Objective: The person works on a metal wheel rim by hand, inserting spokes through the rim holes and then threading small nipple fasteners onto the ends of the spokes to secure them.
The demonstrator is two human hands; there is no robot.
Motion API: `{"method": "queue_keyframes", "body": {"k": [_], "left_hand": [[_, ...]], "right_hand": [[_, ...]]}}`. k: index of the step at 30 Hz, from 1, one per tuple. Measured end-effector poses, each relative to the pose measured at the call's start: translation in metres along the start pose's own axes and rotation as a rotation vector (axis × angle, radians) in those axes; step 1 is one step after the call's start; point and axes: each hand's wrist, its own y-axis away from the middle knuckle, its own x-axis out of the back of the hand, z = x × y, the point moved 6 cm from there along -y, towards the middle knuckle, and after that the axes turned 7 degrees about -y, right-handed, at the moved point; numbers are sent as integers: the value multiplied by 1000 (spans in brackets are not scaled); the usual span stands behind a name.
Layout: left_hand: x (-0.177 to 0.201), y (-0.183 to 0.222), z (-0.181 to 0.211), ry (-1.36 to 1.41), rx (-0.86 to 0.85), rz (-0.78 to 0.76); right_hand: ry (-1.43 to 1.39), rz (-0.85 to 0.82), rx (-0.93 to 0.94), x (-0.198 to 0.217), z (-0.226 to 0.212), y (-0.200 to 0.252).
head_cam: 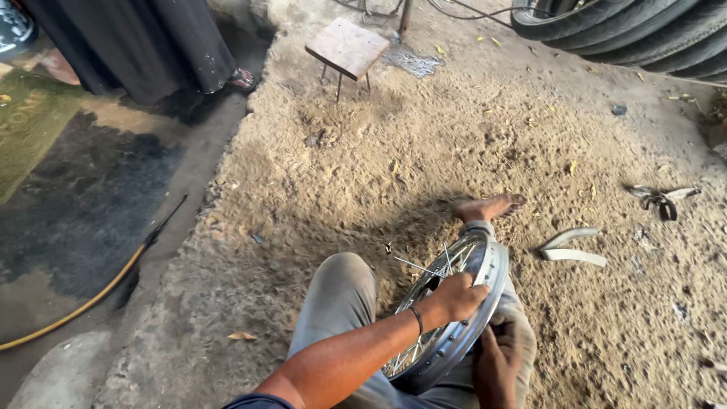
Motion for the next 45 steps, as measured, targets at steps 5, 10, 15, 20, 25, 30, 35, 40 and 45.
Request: {"method": "queue_keyframes", "body": {"k": [5,10,15,20,25,30,35,40,45], "left_hand": [[12,13,9,20,71,-62],[33,21,28,-25,-37,157],[39,18,-2,185,-197,-18],[23,-8,-23,111,-468,-81],[30,-5,-2,-182,-721,39],[34,-12,-1,-126,-432,124],[36,-18,17,162,-564,48],[33,-13,11,-161,-349,65],[50,-11,20,194,-397,180]], "right_hand": [[115,99,271,4,2,-50],[-203,197,132,23,81,-100],[568,304,794,54,93,-14],[394,-8,-224,36,180,60],[180,-212,-252,-3,157,73],[35,-264,-255,-8,122,61],[-63,-186,-219,-16,88,72],[-62,-200,-252,-30,61,76],[-108,-234,-276,-42,44,71]]}}
